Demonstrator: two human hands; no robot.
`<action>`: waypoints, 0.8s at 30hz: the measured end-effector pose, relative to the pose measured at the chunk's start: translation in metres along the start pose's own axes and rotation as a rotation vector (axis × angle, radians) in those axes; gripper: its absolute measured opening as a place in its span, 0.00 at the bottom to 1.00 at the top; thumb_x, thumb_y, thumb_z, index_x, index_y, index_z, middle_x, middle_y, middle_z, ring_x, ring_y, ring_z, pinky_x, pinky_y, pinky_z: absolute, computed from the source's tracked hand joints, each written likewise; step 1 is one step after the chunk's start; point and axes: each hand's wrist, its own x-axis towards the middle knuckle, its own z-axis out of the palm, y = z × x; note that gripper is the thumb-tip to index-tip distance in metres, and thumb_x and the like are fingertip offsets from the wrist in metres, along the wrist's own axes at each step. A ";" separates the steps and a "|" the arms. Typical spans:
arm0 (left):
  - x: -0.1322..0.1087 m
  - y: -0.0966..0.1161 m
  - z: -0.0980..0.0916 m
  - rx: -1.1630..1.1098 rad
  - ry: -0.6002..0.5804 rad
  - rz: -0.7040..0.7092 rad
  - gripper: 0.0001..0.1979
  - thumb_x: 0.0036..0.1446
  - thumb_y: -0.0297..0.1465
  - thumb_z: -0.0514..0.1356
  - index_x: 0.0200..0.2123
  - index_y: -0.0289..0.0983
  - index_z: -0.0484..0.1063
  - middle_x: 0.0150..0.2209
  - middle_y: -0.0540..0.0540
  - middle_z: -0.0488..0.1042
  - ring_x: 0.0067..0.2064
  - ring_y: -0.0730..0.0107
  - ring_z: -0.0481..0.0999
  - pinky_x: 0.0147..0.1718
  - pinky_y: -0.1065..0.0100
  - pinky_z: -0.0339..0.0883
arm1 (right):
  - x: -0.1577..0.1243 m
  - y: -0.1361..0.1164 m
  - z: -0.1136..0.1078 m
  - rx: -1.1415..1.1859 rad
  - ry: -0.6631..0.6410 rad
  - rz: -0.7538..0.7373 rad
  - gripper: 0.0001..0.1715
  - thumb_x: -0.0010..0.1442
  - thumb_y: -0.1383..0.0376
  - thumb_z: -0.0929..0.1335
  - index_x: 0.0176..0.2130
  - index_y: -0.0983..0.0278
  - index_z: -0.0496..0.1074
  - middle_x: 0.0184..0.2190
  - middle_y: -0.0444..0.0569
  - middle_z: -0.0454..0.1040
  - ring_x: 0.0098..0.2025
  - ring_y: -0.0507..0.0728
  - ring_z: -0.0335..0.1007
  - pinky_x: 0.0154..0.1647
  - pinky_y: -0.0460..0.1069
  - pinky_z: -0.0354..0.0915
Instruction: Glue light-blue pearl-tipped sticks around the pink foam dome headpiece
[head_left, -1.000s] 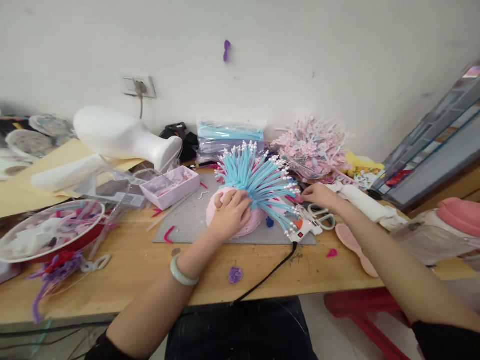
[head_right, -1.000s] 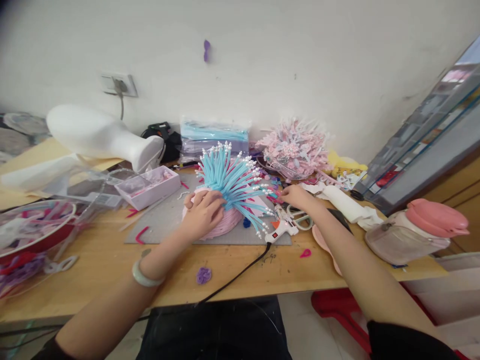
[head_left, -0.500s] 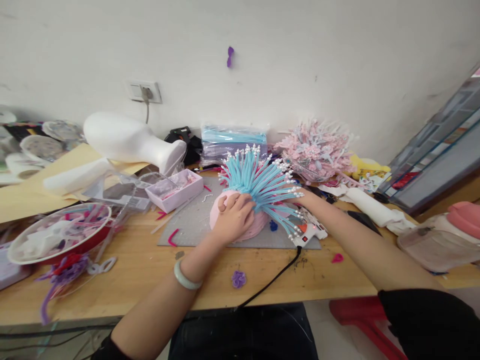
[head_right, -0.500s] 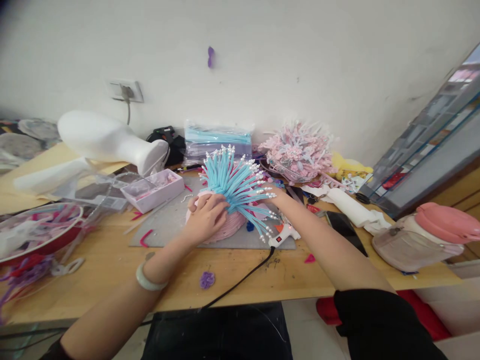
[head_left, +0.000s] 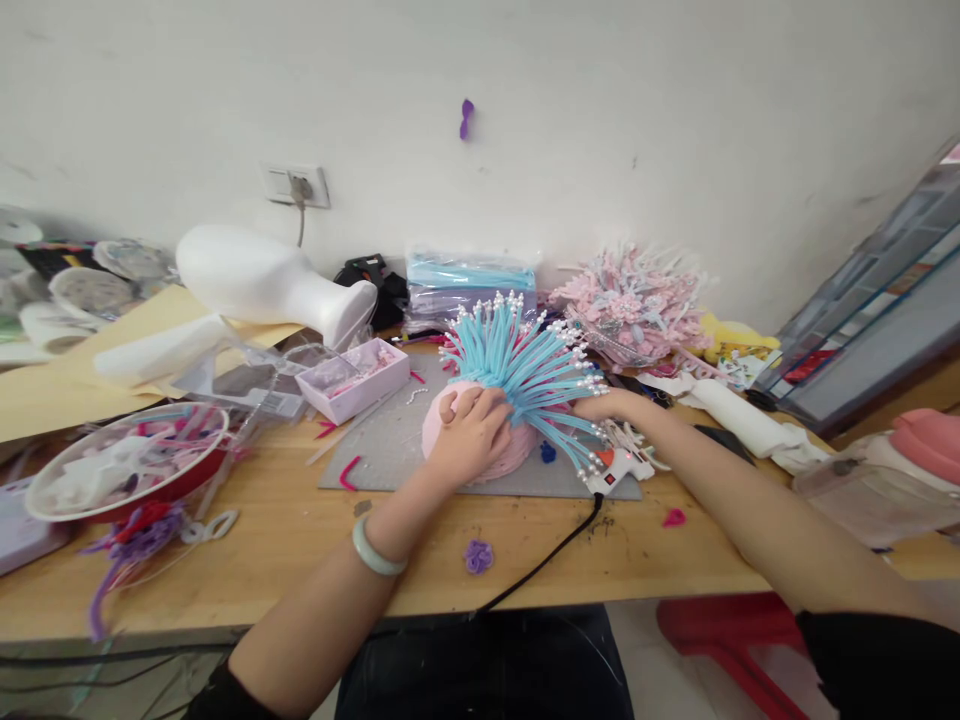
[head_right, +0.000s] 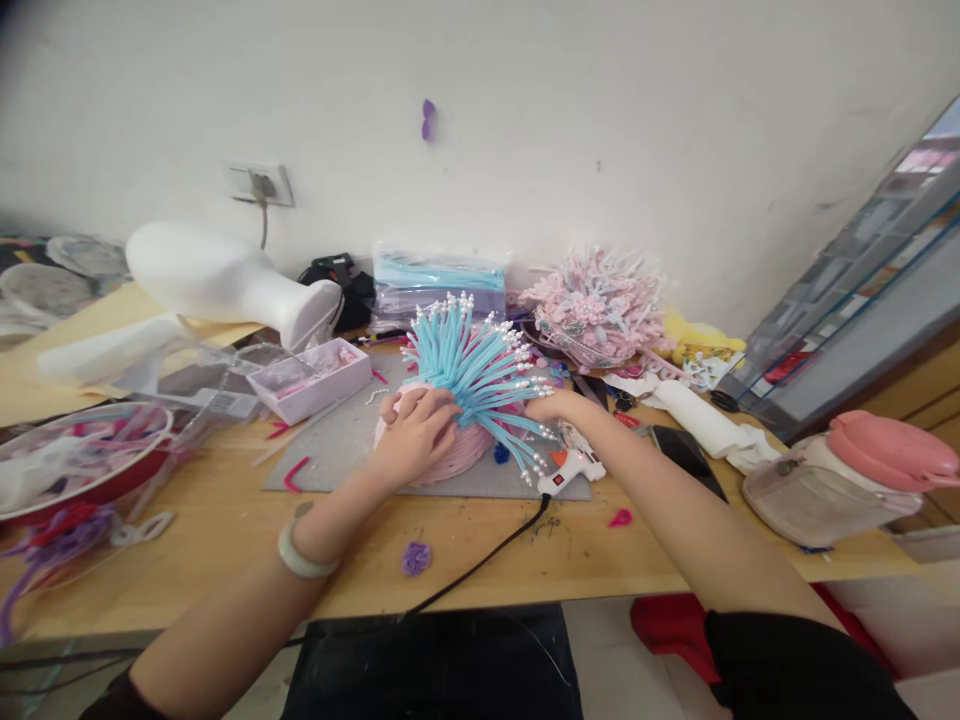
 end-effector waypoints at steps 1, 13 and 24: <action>0.000 0.000 0.000 0.003 0.000 -0.002 0.11 0.58 0.31 0.50 0.40 0.42 0.70 0.48 0.47 0.70 0.50 0.59 0.63 0.50 0.53 0.48 | -0.003 0.001 -0.004 -0.017 0.005 0.043 0.11 0.48 0.71 0.67 0.34 0.62 0.75 0.37 0.46 0.76 0.40 0.56 0.70 0.41 0.46 0.64; -0.001 0.001 0.000 -0.013 -0.008 -0.011 0.11 0.58 0.31 0.49 0.40 0.42 0.70 0.48 0.47 0.70 0.51 0.59 0.63 0.51 0.52 0.46 | -0.142 -0.011 -0.122 0.411 1.374 0.181 0.23 0.51 0.52 0.67 0.16 0.64 0.60 0.12 0.40 0.57 0.15 0.46 0.52 0.16 0.46 0.48; 0.000 0.001 -0.001 -0.017 -0.029 -0.001 0.11 0.58 0.32 0.49 0.40 0.41 0.69 0.48 0.46 0.70 0.51 0.58 0.62 0.51 0.51 0.47 | -0.159 -0.034 -0.081 0.502 1.197 0.035 0.20 0.45 0.48 0.70 0.25 0.63 0.72 0.12 0.41 0.61 0.11 0.47 0.53 0.09 0.43 0.51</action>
